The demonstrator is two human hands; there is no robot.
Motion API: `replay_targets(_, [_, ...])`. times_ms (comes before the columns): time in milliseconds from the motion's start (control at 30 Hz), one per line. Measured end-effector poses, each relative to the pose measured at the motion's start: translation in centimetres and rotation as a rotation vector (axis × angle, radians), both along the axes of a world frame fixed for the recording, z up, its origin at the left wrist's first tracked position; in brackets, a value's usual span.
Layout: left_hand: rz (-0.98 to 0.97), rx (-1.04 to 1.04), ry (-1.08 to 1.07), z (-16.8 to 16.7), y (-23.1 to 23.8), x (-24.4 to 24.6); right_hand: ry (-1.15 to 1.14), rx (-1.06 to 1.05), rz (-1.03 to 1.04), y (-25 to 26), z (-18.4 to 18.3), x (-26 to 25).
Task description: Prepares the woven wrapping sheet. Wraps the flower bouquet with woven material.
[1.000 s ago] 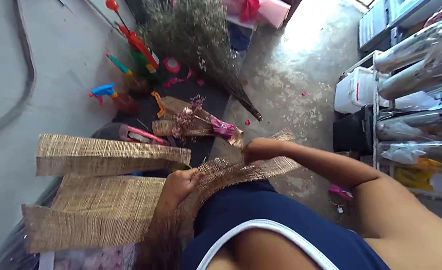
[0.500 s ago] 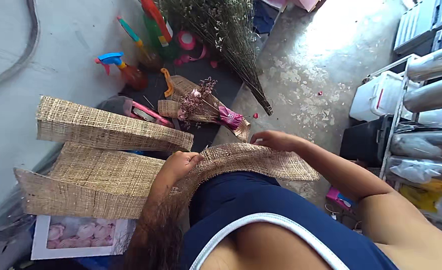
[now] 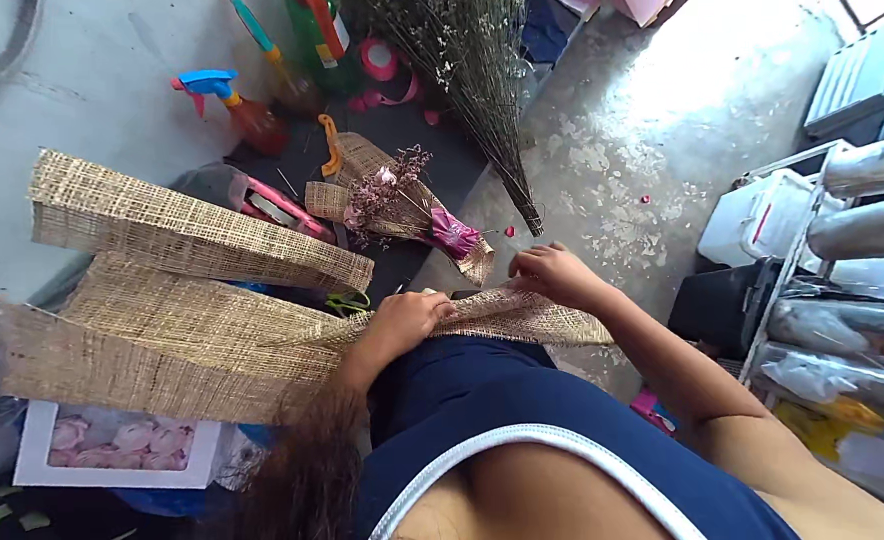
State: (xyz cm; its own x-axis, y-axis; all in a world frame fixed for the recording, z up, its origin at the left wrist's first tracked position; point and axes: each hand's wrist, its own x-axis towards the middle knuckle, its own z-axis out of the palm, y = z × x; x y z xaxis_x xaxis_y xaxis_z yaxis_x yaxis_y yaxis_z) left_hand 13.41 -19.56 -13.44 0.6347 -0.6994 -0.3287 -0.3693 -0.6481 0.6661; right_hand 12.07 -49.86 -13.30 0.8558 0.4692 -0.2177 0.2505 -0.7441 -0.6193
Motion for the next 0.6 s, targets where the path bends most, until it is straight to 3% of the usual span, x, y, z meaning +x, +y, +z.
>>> replay_targets(67, [0.014, 0.012, 0.091, -0.3, -0.1, 0.4, -0.116, -0.107, -0.037, -1.3, 0.2, -0.7])
replay_targets(167, [0.02, -0.014, 0.19, -0.7, -0.9, 0.9, -0.103, -0.19, -0.153, -2.2, 0.3, -1.2])
replay_targets(233, [0.028, -0.064, 0.247, -1.1, -1.6, 1.2, 0.012, -0.091, -0.217, -3.5, -0.2, -0.8])
replay_targets(300, [0.03, -0.106, 0.298, -1.9, -2.3, 1.5, 0.189, 0.145, -0.231, -5.3, -0.5, 0.0])
replay_targets(367, [0.036, -0.13, 0.318, -2.3, -2.9, 1.5, 0.336, 0.309, -0.104, -6.7, -0.6, 0.5])
replay_targets(467, [0.064, -0.108, 0.351, -1.9, -3.4, 1.8, 0.256, 0.224, 0.078, -8.3, 0.6, 1.3])
replay_targets(600, [0.129, -0.09, 0.384, -1.5, -3.5, 1.3, 0.221, 0.32, -0.117, -8.8, 1.4, 1.9])
